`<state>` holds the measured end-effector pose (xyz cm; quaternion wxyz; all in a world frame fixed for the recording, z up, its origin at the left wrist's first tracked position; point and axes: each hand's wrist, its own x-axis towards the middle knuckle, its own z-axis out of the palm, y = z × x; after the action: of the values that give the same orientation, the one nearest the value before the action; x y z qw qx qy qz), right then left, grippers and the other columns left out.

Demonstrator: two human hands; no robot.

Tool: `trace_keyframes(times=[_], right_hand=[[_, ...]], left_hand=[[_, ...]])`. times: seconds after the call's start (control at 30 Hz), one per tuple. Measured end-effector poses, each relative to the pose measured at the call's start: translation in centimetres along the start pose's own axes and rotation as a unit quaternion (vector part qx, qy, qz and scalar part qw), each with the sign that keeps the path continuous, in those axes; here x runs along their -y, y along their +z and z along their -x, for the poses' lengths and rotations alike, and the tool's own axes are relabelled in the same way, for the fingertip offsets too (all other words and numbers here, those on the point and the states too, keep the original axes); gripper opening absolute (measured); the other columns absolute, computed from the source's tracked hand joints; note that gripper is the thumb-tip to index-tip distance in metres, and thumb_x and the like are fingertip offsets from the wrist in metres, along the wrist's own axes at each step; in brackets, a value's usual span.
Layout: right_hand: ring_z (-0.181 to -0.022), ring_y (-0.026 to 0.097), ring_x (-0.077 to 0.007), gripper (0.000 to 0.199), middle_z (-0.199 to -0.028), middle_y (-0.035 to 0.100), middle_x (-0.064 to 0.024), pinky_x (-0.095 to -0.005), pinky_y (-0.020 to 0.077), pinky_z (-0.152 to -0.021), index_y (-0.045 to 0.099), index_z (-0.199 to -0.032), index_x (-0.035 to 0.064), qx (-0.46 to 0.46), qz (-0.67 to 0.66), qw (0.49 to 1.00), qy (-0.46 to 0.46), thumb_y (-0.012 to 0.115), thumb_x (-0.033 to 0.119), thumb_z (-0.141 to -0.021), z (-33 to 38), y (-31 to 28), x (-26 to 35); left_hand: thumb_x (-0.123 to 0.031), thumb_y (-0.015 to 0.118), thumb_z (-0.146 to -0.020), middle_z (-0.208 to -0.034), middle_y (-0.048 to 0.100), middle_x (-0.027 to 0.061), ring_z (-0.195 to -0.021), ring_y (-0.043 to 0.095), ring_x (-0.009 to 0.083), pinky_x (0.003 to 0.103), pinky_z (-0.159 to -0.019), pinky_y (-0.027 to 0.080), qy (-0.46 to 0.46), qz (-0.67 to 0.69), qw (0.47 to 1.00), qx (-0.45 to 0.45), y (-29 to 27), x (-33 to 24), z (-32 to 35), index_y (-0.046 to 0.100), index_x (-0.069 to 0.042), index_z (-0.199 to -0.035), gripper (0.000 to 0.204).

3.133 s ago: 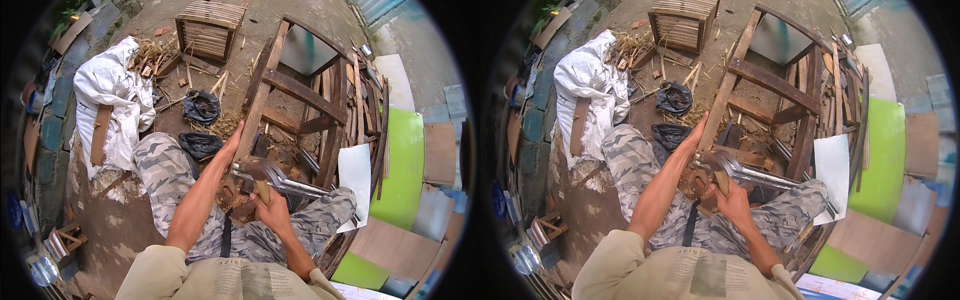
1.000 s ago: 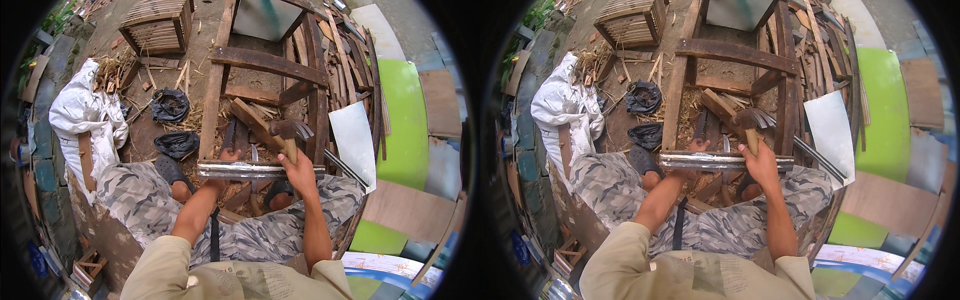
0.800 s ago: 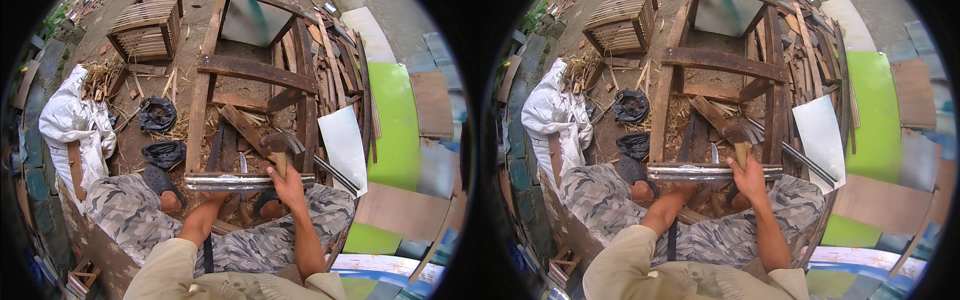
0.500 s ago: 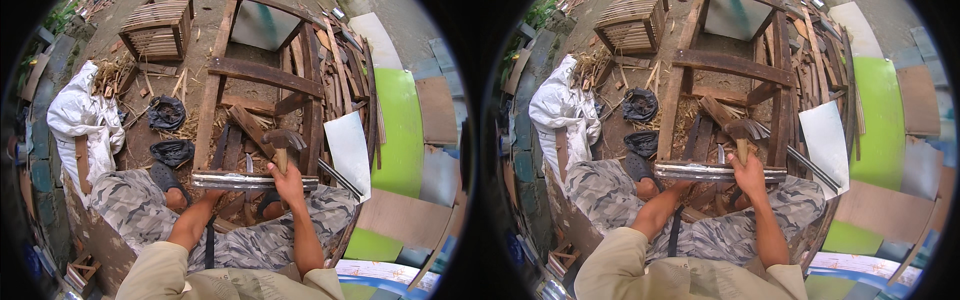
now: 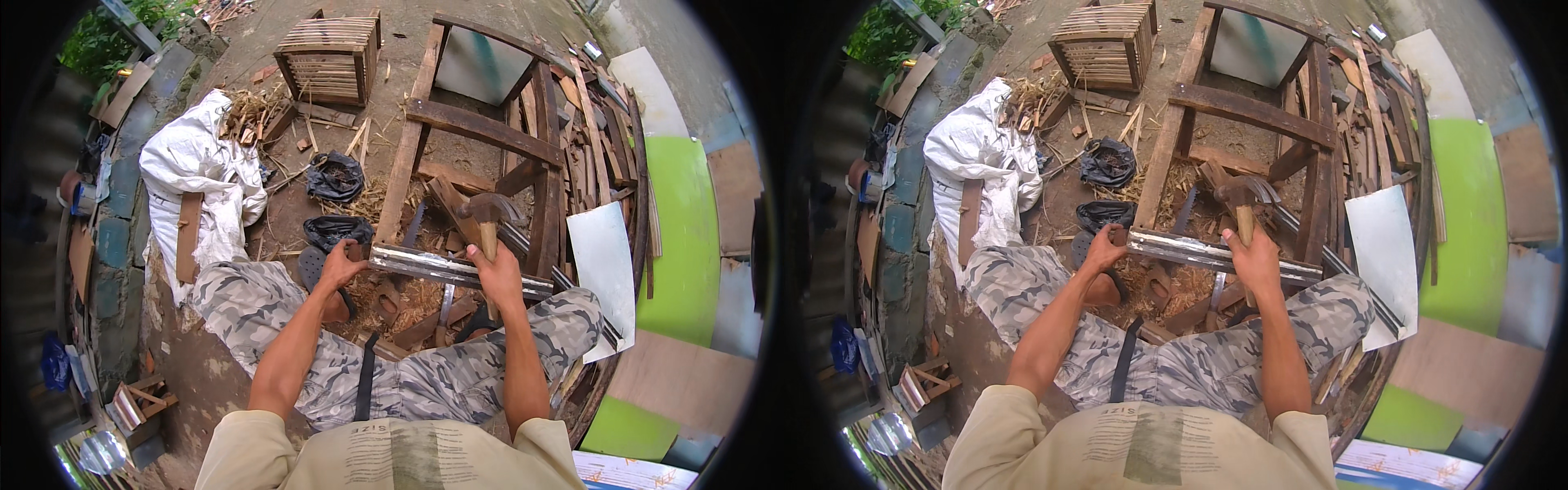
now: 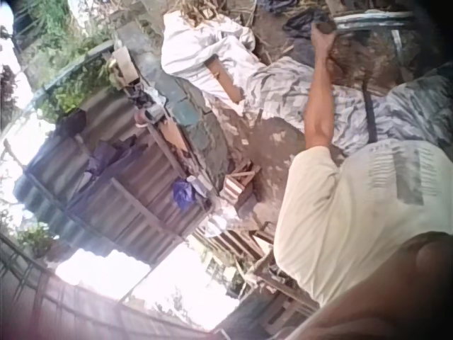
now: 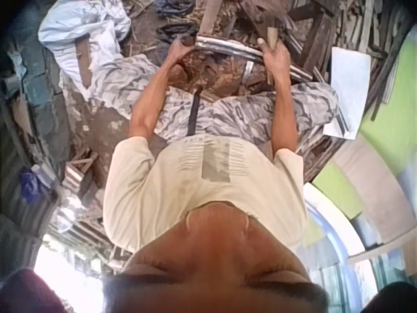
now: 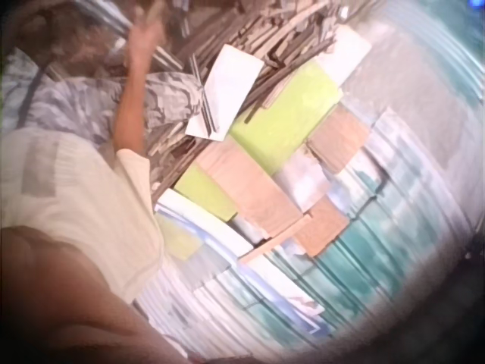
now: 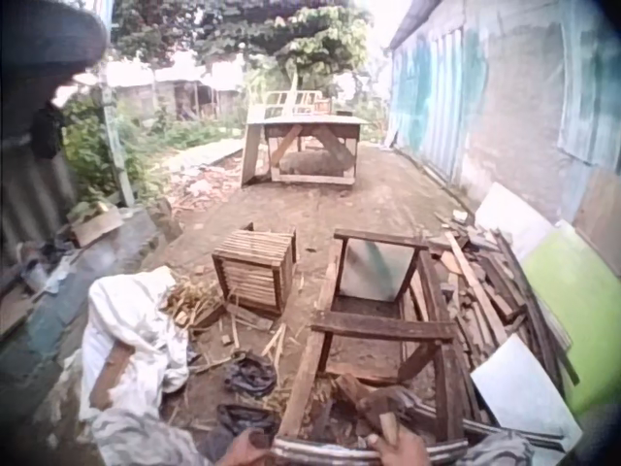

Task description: The person sits on the ground and uses a hammer to repeatedly strike a metal frame, adjusting the frame's position between strikes. The person also picks up small metal pieces from the ground and places them on the frame during the process.

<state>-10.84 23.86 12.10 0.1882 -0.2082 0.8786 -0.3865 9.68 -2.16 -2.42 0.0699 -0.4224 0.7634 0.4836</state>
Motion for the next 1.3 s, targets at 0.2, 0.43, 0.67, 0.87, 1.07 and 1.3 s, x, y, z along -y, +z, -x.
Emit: trace_keyframes(times=[0.2, 0.43, 0.67, 0.87, 1.07, 1.3], right_hand=[[-0.101, 0.065, -0.0490, 0.050, -0.102, 0.068, -0.0311, -0.0506, 0.0495, -0.087, 0.061, -0.125, -0.0025, 0.057, 0.039, 0.997, 0.032, 0.069, 0.034, -0.092, 0.6, -0.3, 0.8], [-0.100, 0.065, -0.0497, 0.049, -0.100, 0.068, -0.0317, -0.0514, 0.0495, -0.085, 0.063, -0.119, -0.0035, 0.045, 0.046, 0.998, 0.018, 0.069, 0.037, -0.092, 0.4, -0.6, 0.6], [-0.090, 0.071, -0.0380, 0.042, -0.090, 0.073, -0.0207, -0.0440, 0.0512, -0.079, 0.068, -0.102, -0.0020, 0.026, 0.057, 0.998, 0.009, 0.068, 0.039, -0.094, -0.6, -0.2, -0.9], [-0.091, 0.071, -0.0399, 0.042, -0.090, 0.073, -0.0217, -0.0448, 0.0514, -0.079, 0.068, -0.101, -0.0023, 0.025, 0.069, 0.997, 0.017, 0.069, 0.039, -0.093, -0.5, -0.4, 0.0], [-0.092, 0.069, -0.0430, 0.041, -0.090, 0.071, -0.0241, -0.0464, 0.0511, -0.079, 0.068, -0.102, -0.0024, 0.022, 0.071, 0.997, 0.007, 0.069, 0.038, -0.093, -0.7, -0.4, -0.1], [-0.092, 0.068, -0.0449, 0.044, -0.091, 0.070, -0.0257, -0.0474, 0.0506, -0.079, 0.066, -0.103, -0.0033, 0.026, 0.075, 0.997, -0.013, 0.073, 0.038, -0.090, -0.6, -0.3, -0.2]], left_hand=[[-0.024, 0.085, -0.069, -0.122, 0.068, 0.0227, -0.108, 0.069, 0.0324, 0.041, -0.093, 0.055, 0.142, -0.032, 0.980, -0.132, 0.9, -0.3, 1.9, 0.060, -0.002, -0.131, 0.071], [-0.029, 0.084, -0.068, -0.116, 0.073, 0.0199, -0.103, 0.072, 0.0261, 0.037, -0.090, 0.056, 0.087, 0.058, 0.978, -0.180, -3.9, -3.6, 3.2, 0.065, -0.002, -0.132, 0.071], [-0.035, 0.081, -0.066, -0.116, 0.074, 0.0190, -0.100, 0.073, 0.0282, 0.039, -0.088, 0.058, 0.071, 0.064, 0.970, -0.224, -6.4, -3.4, 3.3, 0.066, -0.007, -0.133, 0.075], [-0.036, 0.081, -0.065, -0.114, 0.074, 0.0199, -0.102, 0.073, 0.0321, 0.041, -0.090, 0.058, 0.047, 0.025, 0.977, -0.205, -3.2, -2.5, 2.9, 0.068, -0.010, -0.130, 0.071], [-0.033, 0.084, -0.071, -0.125, 0.069, 0.0173, -0.114, 0.067, 0.0277, 0.040, -0.092, 0.056, 0.116, 0.033, 0.980, -0.160, -0.9, -2.3, 2.1, 0.063, -0.007, -0.133, 0.071], [-0.030, 0.054, -0.105, -0.127, 0.062, 0.0119, -0.116, 0.059, 0.0223, 0.033, -0.102, 0.044, 0.155, 0.177, 0.969, -0.079, 0.3, -0.1, -0.1, 0.057, -0.006, -0.133, 0.037]])
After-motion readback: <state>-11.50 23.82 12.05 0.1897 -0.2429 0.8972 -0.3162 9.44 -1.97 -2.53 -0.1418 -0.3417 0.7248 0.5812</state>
